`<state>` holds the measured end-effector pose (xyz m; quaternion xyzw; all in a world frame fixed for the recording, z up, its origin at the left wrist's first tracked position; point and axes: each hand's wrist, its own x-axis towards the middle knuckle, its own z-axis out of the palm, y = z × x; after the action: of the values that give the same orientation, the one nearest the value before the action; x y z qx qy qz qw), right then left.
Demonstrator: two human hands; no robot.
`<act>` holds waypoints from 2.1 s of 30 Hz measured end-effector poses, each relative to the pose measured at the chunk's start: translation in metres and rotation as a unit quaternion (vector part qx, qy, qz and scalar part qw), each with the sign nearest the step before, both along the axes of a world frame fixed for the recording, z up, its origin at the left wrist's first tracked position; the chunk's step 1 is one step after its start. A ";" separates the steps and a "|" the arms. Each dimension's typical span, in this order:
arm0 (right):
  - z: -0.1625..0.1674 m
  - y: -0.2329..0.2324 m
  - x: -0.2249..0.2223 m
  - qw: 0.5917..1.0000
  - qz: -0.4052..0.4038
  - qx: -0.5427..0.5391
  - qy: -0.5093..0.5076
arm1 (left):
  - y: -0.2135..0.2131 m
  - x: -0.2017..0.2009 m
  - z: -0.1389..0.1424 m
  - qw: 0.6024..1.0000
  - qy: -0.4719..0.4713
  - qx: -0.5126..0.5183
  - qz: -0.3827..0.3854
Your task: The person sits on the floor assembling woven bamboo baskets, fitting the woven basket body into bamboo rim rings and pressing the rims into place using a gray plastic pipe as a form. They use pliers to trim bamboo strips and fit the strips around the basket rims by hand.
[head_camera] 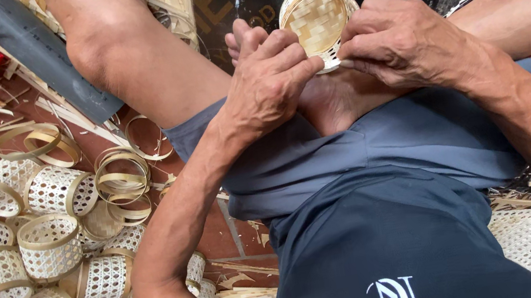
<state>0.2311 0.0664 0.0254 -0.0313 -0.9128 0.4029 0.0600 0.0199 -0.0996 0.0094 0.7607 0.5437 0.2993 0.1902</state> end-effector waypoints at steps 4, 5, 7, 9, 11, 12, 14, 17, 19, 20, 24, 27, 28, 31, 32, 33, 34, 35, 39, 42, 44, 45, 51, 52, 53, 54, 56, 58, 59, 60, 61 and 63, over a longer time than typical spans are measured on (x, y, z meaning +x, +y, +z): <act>-0.001 0.000 0.001 1.000 0.010 0.004 0.004 | -0.001 -0.001 -0.002 1.000 0.000 0.017 0.014; -0.002 0.001 0.001 1.000 0.012 0.007 0.002 | -0.002 -0.001 -0.003 1.000 0.004 0.022 0.020; -0.003 0.001 0.001 1.000 0.014 0.012 0.002 | -0.003 0.001 -0.003 1.000 0.000 0.001 0.015; -0.002 0.001 0.000 1.000 0.015 0.011 0.002 | -0.002 0.003 -0.002 1.000 0.004 -0.003 0.022; 0.003 0.002 -0.004 1.000 0.016 0.016 0.001 | 0.000 0.006 0.001 0.999 0.020 0.014 0.040; 0.006 0.003 -0.007 1.000 0.017 0.018 0.001 | 0.002 0.007 0.003 0.998 0.026 0.026 0.042; 0.017 0.005 -0.013 0.999 0.020 0.032 0.016 | 0.007 0.006 0.010 0.997 0.040 0.050 0.050; 0.040 0.017 -0.017 0.994 0.039 0.088 0.051 | 0.008 -0.004 0.027 0.998 0.015 0.052 0.037; 0.052 0.021 -0.020 0.990 0.047 0.112 0.068 | 0.004 -0.011 0.041 0.998 0.007 0.047 0.029; 0.056 0.021 -0.022 0.990 0.046 0.116 0.071 | 0.004 -0.013 0.046 0.999 0.005 0.047 0.026; 0.057 0.016 -0.031 0.992 0.032 0.097 0.077 | 0.002 -0.019 0.056 0.999 0.013 0.040 0.025; 0.053 0.012 -0.033 0.991 0.039 0.112 0.066 | 0.001 -0.020 0.055 0.999 0.019 0.042 0.021; 0.052 0.011 -0.033 0.991 0.039 0.106 0.069 | 0.001 -0.020 0.054 0.999 0.006 0.045 0.017; 0.048 0.014 -0.031 0.991 0.033 0.103 0.078 | 0.001 -0.020 0.052 0.999 0.011 0.034 0.027; 0.046 0.015 -0.030 0.992 0.029 0.096 0.077 | 0.001 -0.019 0.052 0.999 0.018 0.021 0.035; 0.044 0.015 -0.030 0.993 0.025 0.089 0.076 | 0.001 -0.018 0.052 0.998 0.028 0.024 0.045; 0.041 0.016 -0.030 0.993 0.024 0.080 0.080 | 0.001 -0.016 0.052 0.997 0.042 0.028 0.057; 0.039 0.015 -0.030 0.994 0.022 0.071 0.084 | 0.001 -0.015 0.052 0.996 0.055 0.032 0.067; 0.031 0.010 -0.029 0.996 0.010 0.068 0.060 | -0.004 -0.007 0.055 0.995 0.030 0.022 0.092; 0.029 0.007 -0.025 0.997 0.013 0.066 0.049 | -0.010 -0.004 0.056 0.995 0.015 0.007 0.097; 0.029 0.005 -0.023 0.997 0.017 0.064 0.033 | -0.012 -0.004 0.057 0.996 0.003 -0.005 0.086; 0.030 0.004 -0.022 0.997 0.020 0.064 0.025 | -0.013 -0.003 0.057 0.996 -0.001 -0.008 0.085; 0.038 0.004 -0.025 0.996 0.038 0.076 0.021 | -0.015 -0.005 0.057 0.997 -0.015 -0.016 0.072; 0.041 0.006 -0.027 0.995 0.041 0.089 0.010 | -0.015 -0.005 0.057 0.997 -0.015 -0.019 0.072; 0.044 0.007 -0.029 0.994 0.045 0.099 -0.001 | -0.015 -0.005 0.056 0.997 -0.016 -0.024 0.072; 0.047 0.007 -0.031 0.993 0.051 0.108 -0.012 | -0.015 -0.006 0.056 0.997 -0.023 -0.027 0.069; 0.052 0.010 -0.035 0.990 0.072 0.120 -0.006 | -0.011 -0.007 0.053 0.997 -0.033 -0.028 0.066; 0.057 0.011 -0.038 0.983 0.088 0.158 0.009 | -0.005 -0.009 0.051 0.998 -0.030 -0.028 0.053; 0.059 0.010 -0.040 0.977 0.094 0.189 0.021 | -0.002 -0.011 0.051 0.998 -0.029 -0.028 0.045; 0.060 0.009 -0.041 0.970 0.099 0.221 0.032 | 0.000 -0.013 0.051 0.998 -0.031 -0.037 0.036; 0.060 0.010 -0.043 0.972 0.096 0.211 0.029 | 0.003 -0.015 0.052 0.998 -0.031 -0.046 0.027; 0.058 0.012 -0.045 0.978 0.092 0.187 0.024 | 0.007 -0.019 0.056 0.996 -0.043 -0.076 0.016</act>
<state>0.1865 0.0785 0.0832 0.0747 -0.9692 0.2295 0.0492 0.0006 -0.0928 0.0649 0.7220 0.5681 0.2921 0.2659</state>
